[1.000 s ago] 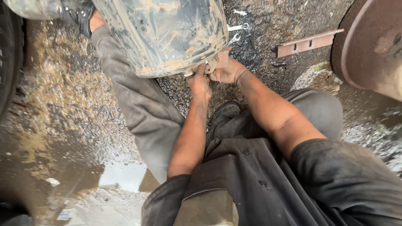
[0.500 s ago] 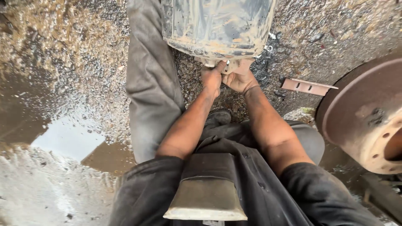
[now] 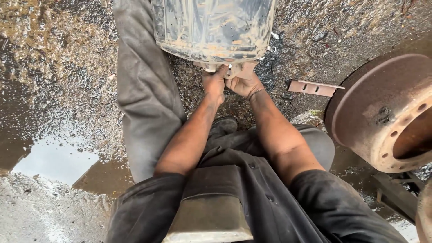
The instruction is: Repairing a large metal air tank from a vehicle by tightening bolts and positioning brackets.
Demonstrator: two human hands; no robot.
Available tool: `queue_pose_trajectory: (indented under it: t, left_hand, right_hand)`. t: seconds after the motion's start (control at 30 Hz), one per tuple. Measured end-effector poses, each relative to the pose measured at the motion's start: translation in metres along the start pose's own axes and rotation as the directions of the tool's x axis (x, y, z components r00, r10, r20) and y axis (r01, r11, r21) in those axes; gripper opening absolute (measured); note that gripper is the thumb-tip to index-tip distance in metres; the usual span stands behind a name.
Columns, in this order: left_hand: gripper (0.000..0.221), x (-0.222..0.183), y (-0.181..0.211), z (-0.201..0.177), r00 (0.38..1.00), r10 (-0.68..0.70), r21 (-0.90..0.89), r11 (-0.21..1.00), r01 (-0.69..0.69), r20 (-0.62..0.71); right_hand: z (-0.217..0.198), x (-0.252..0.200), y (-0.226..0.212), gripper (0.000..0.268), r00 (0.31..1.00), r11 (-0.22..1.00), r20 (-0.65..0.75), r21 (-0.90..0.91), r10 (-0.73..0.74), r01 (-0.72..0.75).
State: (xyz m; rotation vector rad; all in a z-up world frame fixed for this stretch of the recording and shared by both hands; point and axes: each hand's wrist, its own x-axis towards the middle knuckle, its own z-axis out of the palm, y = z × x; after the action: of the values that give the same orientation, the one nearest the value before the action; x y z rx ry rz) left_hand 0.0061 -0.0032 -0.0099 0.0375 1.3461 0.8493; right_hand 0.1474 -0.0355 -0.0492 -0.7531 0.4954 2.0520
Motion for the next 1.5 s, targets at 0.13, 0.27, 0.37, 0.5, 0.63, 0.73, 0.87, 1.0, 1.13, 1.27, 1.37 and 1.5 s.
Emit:
queue_pose_trajectory:
  t: [0.13, 0.27, 0.37, 0.5, 0.63, 0.73, 0.87, 1.0, 1.13, 1.27, 1.37, 1.5]
  left_hand:
    - [0.031, 0.002, -0.003, 0.001, 0.999, -0.029, -0.013, 1.0, 0.029, -0.029]
    - [0.035, 0.002, -0.002, 0.0, 0.999, -0.028, 0.001, 1.0, 0.028, -0.044]
    - [0.035, 0.004, -0.008, -0.004, 1.0, -0.011, 0.002, 1.0, 0.011, -0.006]
    - [0.036, 0.001, -0.003, 0.0, 1.0, 0.013, 0.014, 1.0, -0.013, 0.01]
    - [0.039, 0.0, -0.001, -0.003, 1.0, 0.009, 0.042, 0.999, -0.01, 0.029]
    - [0.04, 0.006, -0.011, -0.008, 0.999, 0.022, 0.041, 0.999, -0.024, 0.04]
    - [0.039, 0.007, -0.009, -0.002, 0.999, 0.037, 0.057, 0.998, -0.037, 0.004]
    - [0.04, 0.007, -0.01, -0.005, 0.999, 0.04, 0.071, 0.997, -0.041, 0.02]
    - [0.046, 0.002, 0.002, 0.004, 0.996, 0.069, 0.072, 0.995, -0.072, 0.049]
    - [0.047, -0.004, 0.007, 0.002, 0.999, -0.013, 0.091, 0.996, 0.009, 0.041]
    - [0.04, -0.002, 0.014, -0.008, 0.994, -0.099, 0.275, 0.958, 0.083, 0.042]
    - [0.036, -0.016, 0.024, -0.026, 0.993, -0.112, 0.536, 0.842, 0.07, 0.046]
  right_hand:
    - [0.003, 0.002, 0.001, 0.032, 0.999, 0.997, -0.039, 0.063, -0.034, 0.037]
    - [0.012, -0.001, -0.001, 0.033, 0.997, 0.997, -0.036, 0.023, -0.072, 0.073]
    - [0.029, -0.006, -0.003, 0.035, 0.996, 0.997, -0.037, 0.015, -0.081, 0.082]
    - [0.029, -0.008, -0.006, 0.035, 0.996, 0.998, -0.061, 0.002, -0.07, 0.07]
    - [0.005, -0.005, -0.006, 0.03, 0.999, 0.998, 0.025, -0.04, 0.039, -0.038]
    - [0.008, -0.009, -0.005, 0.027, 0.995, 0.993, 0.072, -0.096, 0.074, -0.067]
    - [0.029, -0.012, -0.002, 0.029, 0.999, 0.989, 0.035, -0.147, -0.02, 0.025]
    - [0.018, -0.007, -0.001, 0.03, 0.999, 0.994, 0.003, -0.099, -0.043, 0.043]
    - [0.0, 0.003, -0.006, 0.023, 0.997, 0.997, 0.032, 0.023, 0.067, -0.067]
    - [0.013, -0.002, -0.001, 0.038, 0.992, 0.997, -0.107, -0.009, 0.072, -0.073]
    - [-0.033, -0.003, 0.002, 0.032, 0.953, 0.99, -0.301, -0.128, 0.018, -0.059]
    - [-0.081, -0.031, -0.009, 0.022, 0.828, 0.939, -0.557, -0.31, -0.056, -0.146]
